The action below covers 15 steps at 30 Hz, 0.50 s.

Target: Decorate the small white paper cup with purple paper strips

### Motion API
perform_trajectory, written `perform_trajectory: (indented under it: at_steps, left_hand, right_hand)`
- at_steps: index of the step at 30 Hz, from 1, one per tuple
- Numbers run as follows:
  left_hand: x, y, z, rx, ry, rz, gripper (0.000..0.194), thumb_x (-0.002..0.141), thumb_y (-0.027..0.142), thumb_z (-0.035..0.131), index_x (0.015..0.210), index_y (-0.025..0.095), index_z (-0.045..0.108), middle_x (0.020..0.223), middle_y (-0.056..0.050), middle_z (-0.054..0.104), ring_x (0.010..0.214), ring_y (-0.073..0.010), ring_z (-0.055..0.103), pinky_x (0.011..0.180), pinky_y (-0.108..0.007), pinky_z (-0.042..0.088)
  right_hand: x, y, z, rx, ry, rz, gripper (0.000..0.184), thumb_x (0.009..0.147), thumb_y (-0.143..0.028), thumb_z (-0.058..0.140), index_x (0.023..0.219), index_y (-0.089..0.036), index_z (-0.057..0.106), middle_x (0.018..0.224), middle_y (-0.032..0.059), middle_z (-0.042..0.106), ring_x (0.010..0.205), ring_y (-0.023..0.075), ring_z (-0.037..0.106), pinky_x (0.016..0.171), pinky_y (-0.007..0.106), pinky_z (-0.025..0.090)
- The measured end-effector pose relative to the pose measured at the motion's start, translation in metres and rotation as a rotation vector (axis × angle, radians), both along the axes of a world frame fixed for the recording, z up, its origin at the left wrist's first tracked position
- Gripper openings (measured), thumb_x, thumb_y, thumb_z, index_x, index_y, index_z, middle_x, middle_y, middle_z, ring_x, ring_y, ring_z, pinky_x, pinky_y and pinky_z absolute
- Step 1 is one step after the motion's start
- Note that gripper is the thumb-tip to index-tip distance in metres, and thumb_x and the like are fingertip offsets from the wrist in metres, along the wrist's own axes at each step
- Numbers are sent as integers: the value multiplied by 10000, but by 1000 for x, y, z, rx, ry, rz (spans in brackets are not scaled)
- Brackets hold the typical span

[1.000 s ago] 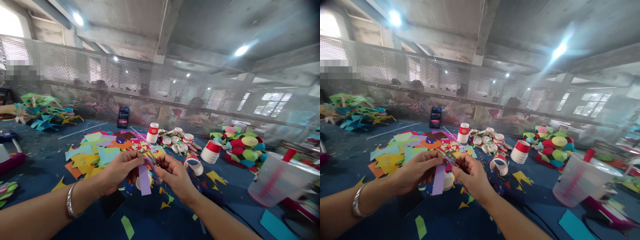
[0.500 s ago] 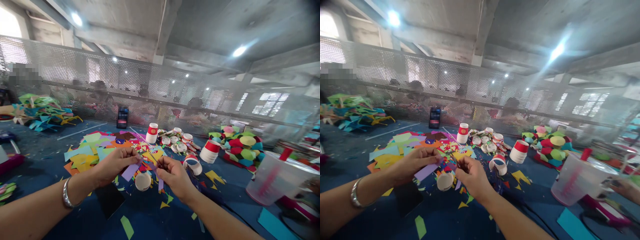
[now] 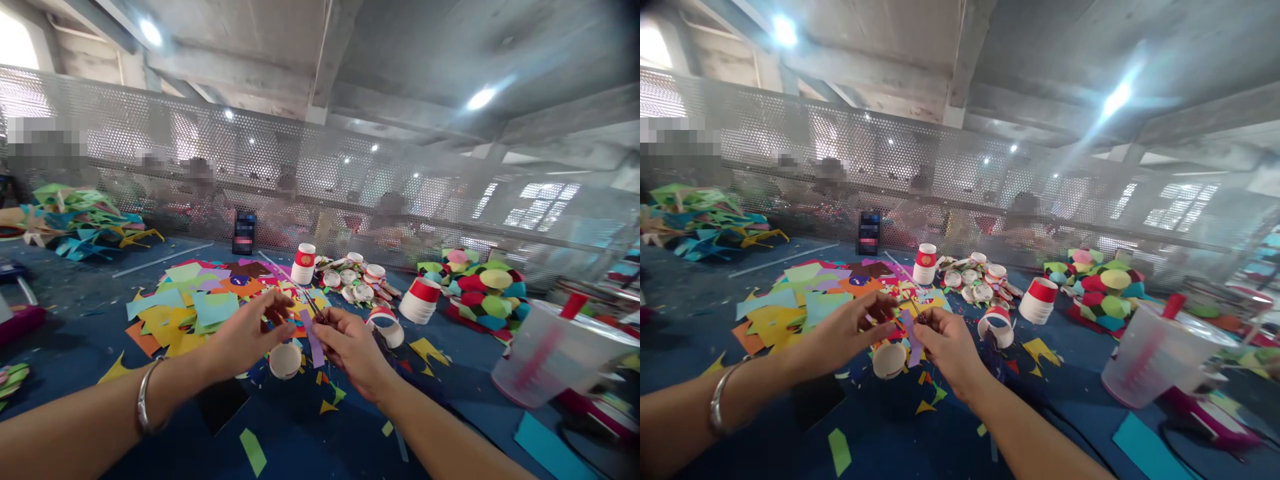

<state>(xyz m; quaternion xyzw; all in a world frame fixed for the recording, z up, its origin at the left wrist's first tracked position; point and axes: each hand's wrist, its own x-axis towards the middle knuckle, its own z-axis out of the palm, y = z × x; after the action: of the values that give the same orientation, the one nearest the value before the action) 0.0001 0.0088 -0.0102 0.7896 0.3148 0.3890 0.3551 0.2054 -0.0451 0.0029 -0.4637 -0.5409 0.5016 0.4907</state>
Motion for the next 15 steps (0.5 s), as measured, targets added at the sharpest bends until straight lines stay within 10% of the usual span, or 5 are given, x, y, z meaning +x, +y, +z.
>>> perform_trajectory:
  at_steps: [2, 15]
  left_hand:
    - [15, -14, -2, -149, -107, -151, 288, 911, 446, 633, 1048, 193, 611, 961, -59, 677, 845, -178, 623, 733, -306, 515]
    - [16, -27, 12, -664, -530, -74, 271, 802, 384, 759, 854, 184, 585, 696, 15, 671, 627, -100, 603, 614, -219, 439]
  right_hand:
    - [-2, -1, -1, 14, -5, 14, 266, 773, -395, 733, 821, -185, 577, 594, -69, 506, 440, 42, 303, 406, 206, 160]
    - [-3, -3, -4, 95, -44, 92, 393, 887, -552, 695, 806, -191, 564, 604, -83, 395, 495, 63, 246, 439, 225, 167]
